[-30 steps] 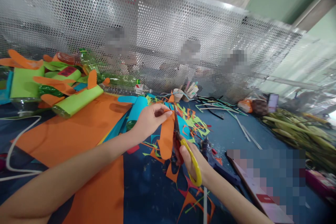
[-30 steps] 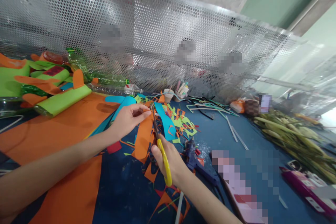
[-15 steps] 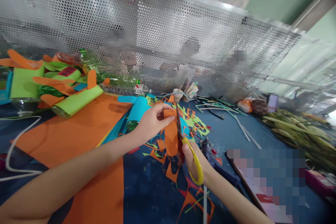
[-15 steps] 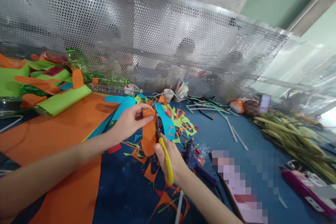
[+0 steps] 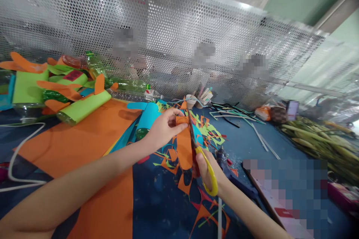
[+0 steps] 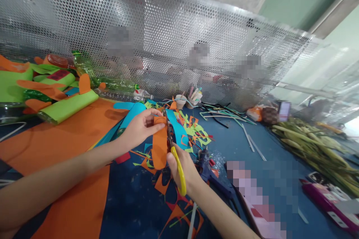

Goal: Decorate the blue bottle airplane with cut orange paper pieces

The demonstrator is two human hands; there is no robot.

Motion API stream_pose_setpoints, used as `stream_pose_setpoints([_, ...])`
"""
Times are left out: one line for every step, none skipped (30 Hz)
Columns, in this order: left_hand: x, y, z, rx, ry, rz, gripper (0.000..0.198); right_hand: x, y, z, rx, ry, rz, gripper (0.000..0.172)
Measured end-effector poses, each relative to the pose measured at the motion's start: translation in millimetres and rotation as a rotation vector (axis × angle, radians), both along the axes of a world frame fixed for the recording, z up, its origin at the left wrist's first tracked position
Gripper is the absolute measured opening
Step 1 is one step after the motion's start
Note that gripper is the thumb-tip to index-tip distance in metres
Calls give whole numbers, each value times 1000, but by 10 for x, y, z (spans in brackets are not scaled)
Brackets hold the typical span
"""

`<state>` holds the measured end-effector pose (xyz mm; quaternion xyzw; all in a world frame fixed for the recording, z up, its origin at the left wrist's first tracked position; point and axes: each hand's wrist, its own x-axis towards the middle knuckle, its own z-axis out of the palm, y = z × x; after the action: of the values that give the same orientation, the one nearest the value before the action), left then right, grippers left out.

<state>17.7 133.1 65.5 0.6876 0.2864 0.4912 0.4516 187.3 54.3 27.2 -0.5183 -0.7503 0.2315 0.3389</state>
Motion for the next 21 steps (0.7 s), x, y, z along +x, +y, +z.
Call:
stream_pose_setpoints([2,-1,2,-6,-7,-3,22,7,2,-19,-6,7,-4,48])
stream_pose_setpoints([3,-1,5,-11,-10,-5,21,14,5,-37,-15,15,-6,47])
stream_pose_setpoints([5,0,7,-13,-10,-4,21,21,6,-54,-23,23,-9,47])
stream_pose_setpoints([6,2,8,-14,-9,-3,22,27,8,-68,-30,33,-11,47])
stream_pose_setpoints([6,5,8,-15,-8,-3,22,32,9,-78,-35,45,-15,47])
stream_pose_setpoints([6,10,7,-14,-8,-4,22,35,9,-84,-38,55,-17,46])
stream_pose_setpoints([5,14,4,-11,-8,-5,22,36,10,-86,-41,63,-18,46])
stream_pose_setpoints([3,19,0,-4,-4,-3,23,37,11,-85,-44,70,-17,46])
stream_pose_setpoints([0,23,-3,5,1,1,23,37,12,-81,-48,77,-15,46])
stream_pose_setpoints([-2,27,-7,14,5,5,22,36,13,-76,-54,83,-12,45])
stream_pose_setpoints([-4,29,-9,21,7,9,22,35,14,-70,-61,89,-9,45])
stream_pose_setpoints([-6,31,-10,24,5,11,22,34,14,-63,-66,96,-7,45])
stream_pose_setpoints([-7,32,-10,22,-1,8,23,33,14,-55,-72,102,-6,46])
stream_pose_setpoints([-7,32,-10,15,-10,1,23,33,14,-47,-78,106,-6,46])
stream_pose_setpoints([-7,33,-8,6,-20,-7,24,33,14,-38,-82,107,-6,45])
stream_pose_setpoints([-7,34,-7,-5,-29,-14,24,34,13,-29,-86,107,-4,45])
stream_pose_setpoints([-7,36,-5,-18,-38,-19,25,34,12,-21,-86,105,-3,44])
stream_pose_setpoints([-8,39,-4,-32,-48,-24,26,35,11,-13,-86,103,-2,44])
stream_pose_setpoints([-8,42,-3,-45,-61,-27,27,35,10,-7,-84,101,-1,44])
stream_pose_setpoints([-10,46,-3,-57,-72,-31,28,35,9,-2,-82,101,-4,44])
stream_pose_setpoints([-11,50,-2,-68,-83,-35,30,35,8,1,-79,102,-9,44])
